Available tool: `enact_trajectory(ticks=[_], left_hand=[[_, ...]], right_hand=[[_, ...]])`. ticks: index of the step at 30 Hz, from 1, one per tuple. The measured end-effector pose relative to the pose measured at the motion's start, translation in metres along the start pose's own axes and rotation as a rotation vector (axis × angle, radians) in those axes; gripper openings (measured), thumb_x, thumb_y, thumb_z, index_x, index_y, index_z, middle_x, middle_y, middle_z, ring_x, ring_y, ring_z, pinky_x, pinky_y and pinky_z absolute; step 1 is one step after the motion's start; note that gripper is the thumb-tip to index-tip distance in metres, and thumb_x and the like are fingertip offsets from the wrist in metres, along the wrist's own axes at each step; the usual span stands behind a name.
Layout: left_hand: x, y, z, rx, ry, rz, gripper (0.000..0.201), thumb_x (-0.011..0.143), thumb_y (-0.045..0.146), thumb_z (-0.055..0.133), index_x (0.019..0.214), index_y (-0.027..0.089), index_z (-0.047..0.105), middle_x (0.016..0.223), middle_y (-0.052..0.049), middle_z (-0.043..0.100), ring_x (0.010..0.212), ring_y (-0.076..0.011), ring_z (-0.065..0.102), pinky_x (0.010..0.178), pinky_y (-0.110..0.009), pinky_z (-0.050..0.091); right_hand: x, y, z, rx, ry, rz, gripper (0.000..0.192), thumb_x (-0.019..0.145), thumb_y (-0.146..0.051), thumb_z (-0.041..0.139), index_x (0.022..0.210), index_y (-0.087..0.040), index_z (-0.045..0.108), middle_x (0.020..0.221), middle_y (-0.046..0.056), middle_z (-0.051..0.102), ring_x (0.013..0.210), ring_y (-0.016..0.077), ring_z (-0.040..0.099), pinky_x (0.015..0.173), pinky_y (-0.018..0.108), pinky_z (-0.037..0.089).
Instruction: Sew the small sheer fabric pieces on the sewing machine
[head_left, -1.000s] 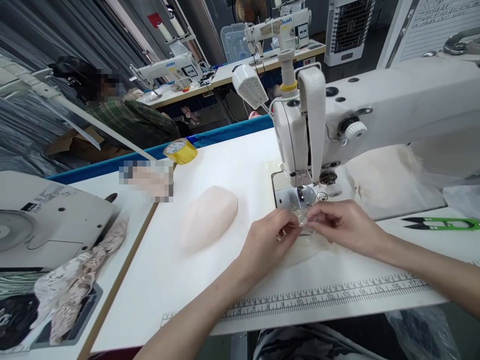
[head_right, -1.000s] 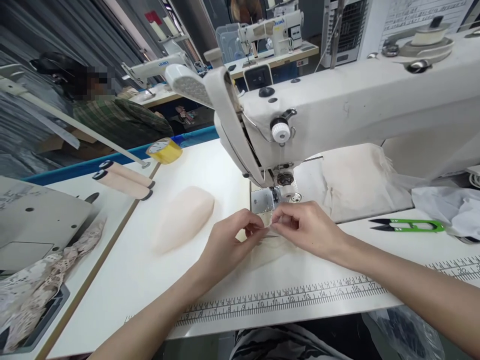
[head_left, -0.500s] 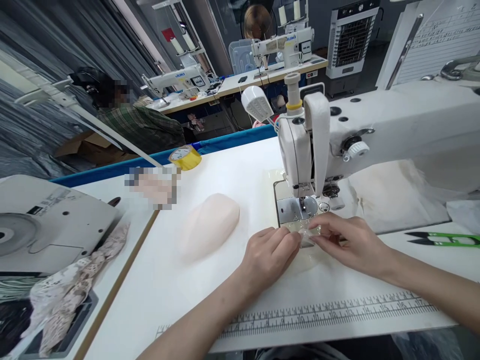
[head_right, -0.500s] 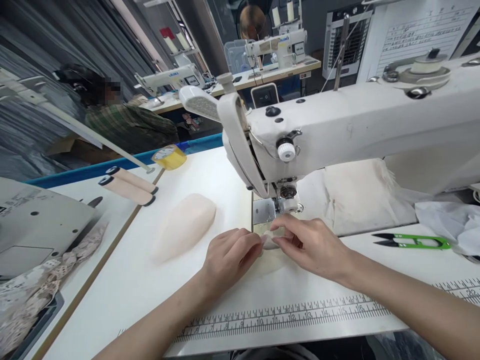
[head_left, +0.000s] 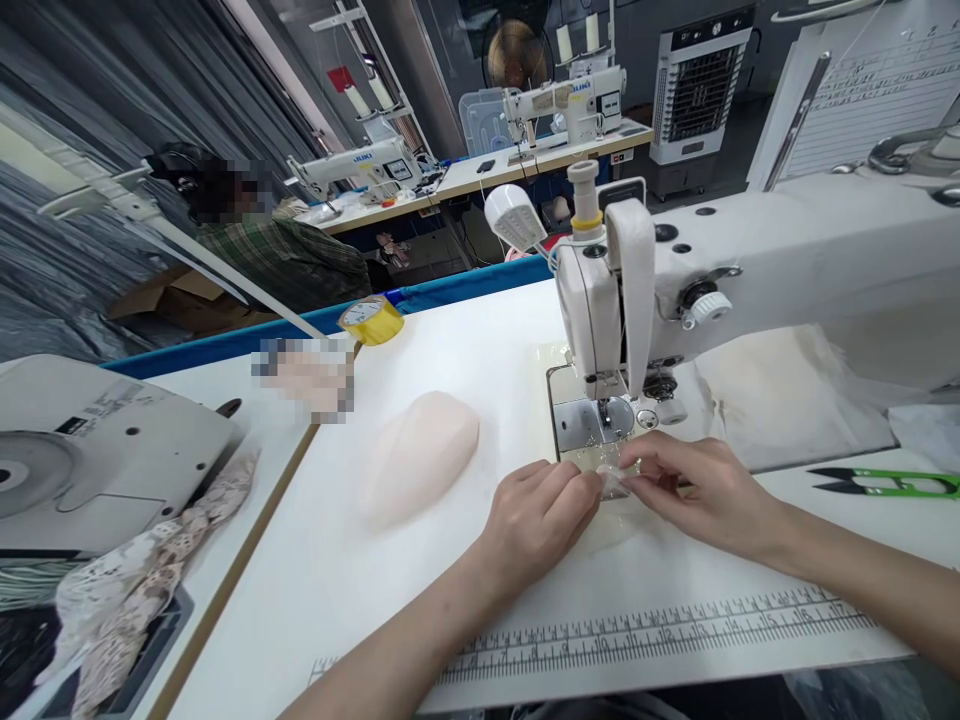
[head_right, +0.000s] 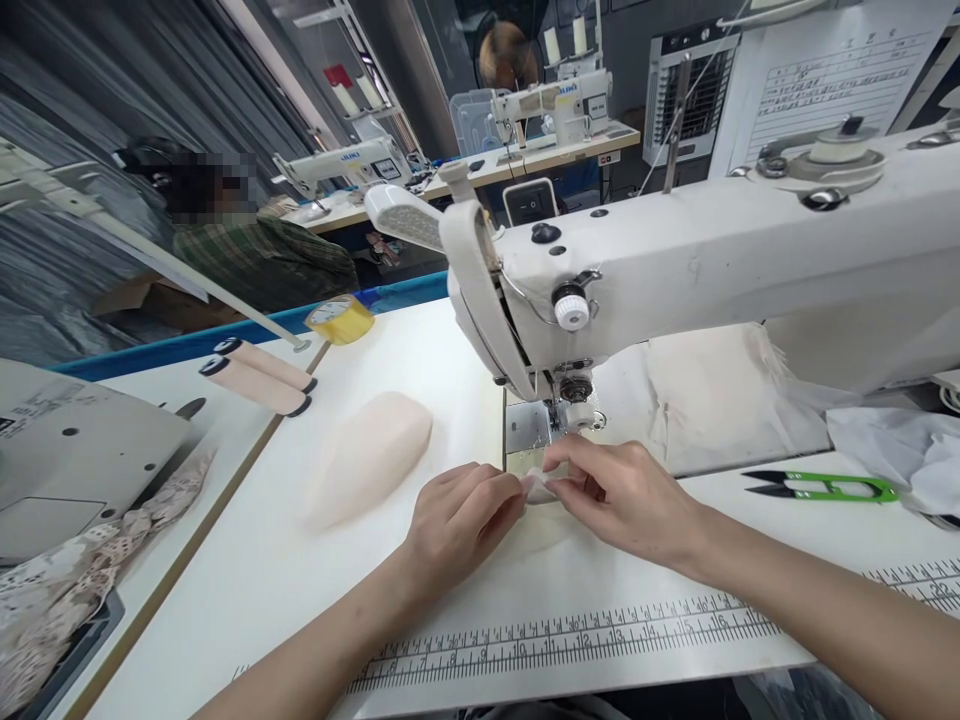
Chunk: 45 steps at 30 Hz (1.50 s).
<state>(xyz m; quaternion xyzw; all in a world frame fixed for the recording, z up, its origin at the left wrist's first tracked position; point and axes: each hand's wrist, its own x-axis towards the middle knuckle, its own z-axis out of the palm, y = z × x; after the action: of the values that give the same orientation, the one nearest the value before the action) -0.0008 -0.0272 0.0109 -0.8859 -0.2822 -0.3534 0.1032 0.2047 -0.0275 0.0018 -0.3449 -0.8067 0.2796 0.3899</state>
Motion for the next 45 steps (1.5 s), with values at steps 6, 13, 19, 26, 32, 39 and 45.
enact_trajectory(ticks=[6, 13, 19, 26, 32, 39, 45], left_hand=[[0.0006, 0.0001, 0.0002, -0.008, 0.015, 0.008, 0.014, 0.086, 0.007, 0.055, 0.084, 0.018, 0.047, 0.055, 0.007, 0.045, 0.046, -0.0073, 0.039, 0.046, -0.022, 0.029], [0.0012, 0.0004, 0.0015, -0.008, 0.053, 0.014, 0.013, 0.086, 0.007, 0.055, 0.083, 0.017, 0.048, 0.054, 0.008, 0.044, 0.046, -0.0074, 0.036, 0.045, -0.022, 0.028], [0.0018, 0.0006, 0.0018, -0.016, 0.064, 0.026, 0.014, 0.084, 0.005, 0.057, 0.082, 0.016, 0.049, 0.055, 0.007, 0.043, 0.046, -0.0067, 0.037, 0.046, -0.021, 0.027], [-0.0012, 0.0005, 0.0022, 0.003, 0.040, 0.013, 0.014, 0.085, 0.005, 0.054, 0.083, 0.018, 0.048, 0.058, 0.006, 0.050, 0.048, -0.0071, 0.043, 0.048, -0.021, 0.034], [-0.0016, 0.0003, 0.0025, -0.003, 0.043, 0.010, 0.013, 0.085, 0.005, 0.053, 0.086, 0.018, 0.048, 0.061, 0.005, 0.055, 0.051, -0.0073, 0.046, 0.048, -0.021, 0.035], [0.0001, 0.0011, 0.0008, 0.000, 0.036, 0.014, 0.013, 0.084, 0.006, 0.055, 0.083, 0.017, 0.048, 0.062, 0.004, 0.057, 0.051, -0.0077, 0.047, 0.048, -0.020, 0.036], [0.0000, 0.0030, -0.0012, -0.038, 0.006, -0.035, 0.011, 0.086, 0.008, 0.054, 0.087, 0.017, 0.049, 0.059, 0.005, 0.056, 0.047, -0.0073, 0.047, 0.047, -0.020, 0.038]], right_hand=[[0.0005, 0.0008, -0.0001, 0.010, 0.009, 0.003, 0.009, 0.091, -0.022, 0.051, 0.100, -0.022, 0.052, 0.058, -0.007, 0.048, 0.048, 0.0071, 0.043, 0.046, 0.019, 0.037], [-0.0012, 0.0029, 0.0004, -0.001, 0.010, -0.024, 0.013, 0.092, -0.021, 0.051, 0.105, -0.022, 0.051, 0.058, -0.008, 0.046, 0.048, 0.0069, 0.042, 0.045, 0.019, 0.036], [0.0006, -0.0005, -0.0009, -0.010, -0.010, -0.036, 0.006, 0.092, -0.018, 0.050, 0.097, -0.021, 0.052, 0.061, -0.006, 0.051, 0.049, 0.0062, 0.044, 0.046, 0.018, 0.036], [0.0016, -0.0003, -0.0012, -0.030, -0.038, -0.045, 0.012, 0.092, -0.018, 0.048, 0.102, -0.021, 0.054, 0.066, -0.005, 0.057, 0.050, 0.0064, 0.045, 0.048, 0.018, 0.038], [0.0024, -0.0028, -0.0026, -0.032, -0.034, -0.048, 0.016, 0.090, -0.015, 0.049, 0.103, -0.020, 0.057, 0.067, -0.005, 0.059, 0.050, 0.0055, 0.047, 0.048, 0.017, 0.039], [0.0036, -0.0033, -0.0012, -0.063, 0.013, -0.123, 0.020, 0.091, -0.013, 0.047, 0.104, -0.019, 0.061, 0.082, -0.001, 0.069, 0.064, 0.0074, 0.062, 0.057, 0.017, 0.048], [-0.0001, 0.0005, -0.0031, -0.340, 0.129, -0.377, 0.018, 0.087, -0.008, 0.055, 0.102, -0.018, 0.060, 0.066, -0.004, 0.064, 0.052, 0.0085, 0.056, 0.045, 0.021, 0.043]])
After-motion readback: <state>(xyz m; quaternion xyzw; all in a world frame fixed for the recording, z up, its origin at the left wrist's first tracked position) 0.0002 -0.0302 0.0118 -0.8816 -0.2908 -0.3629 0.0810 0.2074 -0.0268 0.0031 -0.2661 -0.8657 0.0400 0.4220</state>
